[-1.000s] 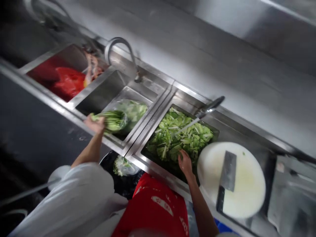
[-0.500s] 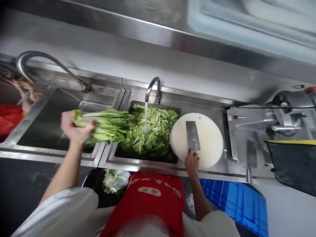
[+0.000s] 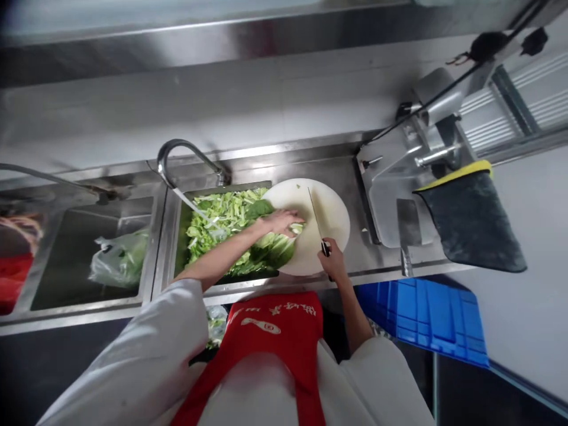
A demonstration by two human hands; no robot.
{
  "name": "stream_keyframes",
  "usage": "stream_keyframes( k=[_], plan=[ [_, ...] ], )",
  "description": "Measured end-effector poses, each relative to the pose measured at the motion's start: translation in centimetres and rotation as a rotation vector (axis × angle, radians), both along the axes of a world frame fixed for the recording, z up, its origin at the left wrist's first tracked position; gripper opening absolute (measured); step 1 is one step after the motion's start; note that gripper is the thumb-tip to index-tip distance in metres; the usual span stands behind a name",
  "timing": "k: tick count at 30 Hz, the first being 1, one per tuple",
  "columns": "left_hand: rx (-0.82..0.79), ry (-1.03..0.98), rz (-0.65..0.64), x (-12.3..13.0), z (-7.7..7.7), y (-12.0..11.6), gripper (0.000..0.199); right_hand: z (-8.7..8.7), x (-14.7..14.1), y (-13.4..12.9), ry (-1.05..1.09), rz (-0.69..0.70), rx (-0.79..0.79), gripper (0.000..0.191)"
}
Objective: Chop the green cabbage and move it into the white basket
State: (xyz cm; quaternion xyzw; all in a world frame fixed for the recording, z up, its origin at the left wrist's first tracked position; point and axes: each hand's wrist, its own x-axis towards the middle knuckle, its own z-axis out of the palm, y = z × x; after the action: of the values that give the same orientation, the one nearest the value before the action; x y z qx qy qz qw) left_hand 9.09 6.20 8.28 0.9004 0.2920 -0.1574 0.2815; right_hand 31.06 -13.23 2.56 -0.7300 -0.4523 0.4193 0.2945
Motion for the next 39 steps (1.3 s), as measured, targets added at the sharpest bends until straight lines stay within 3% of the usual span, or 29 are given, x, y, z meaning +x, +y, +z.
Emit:
stream_keyframes(
  k=[2,4,8,11,14,18,20,26,28,32,36,39],
  plan=[
    [-0.014,-0.015,0.031,2.5,-1.7,0.3,0.076,-0.2,1.0,0.1,0.044,0.01,-0.019,0.051],
    [0.037,-0.03,0.136,2.7,-2.4,0.6,0.085,-0.2,1.4,0.3,0.059,0.032,-0.089,0.047],
    [0.057,0.07,0.383,-1.7,-1.9,1.0,0.096,0.7,0.6,0.9,-0.147,0.118,-0.161,0.036],
    [-0.066,0.238,0.37,-5.4,-1.9,0.8,0.109,1.5,-0.9,1.2,-0.265,0.204,-0.143,0.031],
    [-0.034,0.278,0.322,-6.8,-2.4,0.0,0.109,1.8,-1.6,1.2,-0.229,0.308,-0.133,0.031],
    [0.062,0.161,0.272,-5.2,-2.7,-0.4,0.075,1.6,-0.4,1.2,-0.216,0.283,-0.146,0.032],
    [0.094,0.126,0.252,-3.7,-2.6,0.1,0.071,1.6,0.2,1.1,-0.231,0.252,-0.154,0.033],
    [0.121,0.199,0.351,-0.9,-1.8,1.7,0.111,1.6,-0.2,0.3,-0.131,0.266,-0.126,0.034],
    [0.252,0.157,0.398,-1.0,-0.9,0.9,0.1,1.4,-0.2,0.1,-0.135,0.25,-0.118,0.034],
    [0.392,0.085,0.375,-1.5,-0.1,-3.8,0.045,1.0,0.4,-0.2,-0.188,0.221,-0.117,0.038],
    [0.328,0.166,0.34,-0.7,-2.1,-8.4,0.042,1.0,0.2,-0.4,-0.196,0.275,-0.112,0.035],
    [0.346,0.186,0.407,0.5,-3.9,-9.3,0.041,1.2,0.0,-0.3,-0.173,0.332,-0.134,0.032]
  ],
)
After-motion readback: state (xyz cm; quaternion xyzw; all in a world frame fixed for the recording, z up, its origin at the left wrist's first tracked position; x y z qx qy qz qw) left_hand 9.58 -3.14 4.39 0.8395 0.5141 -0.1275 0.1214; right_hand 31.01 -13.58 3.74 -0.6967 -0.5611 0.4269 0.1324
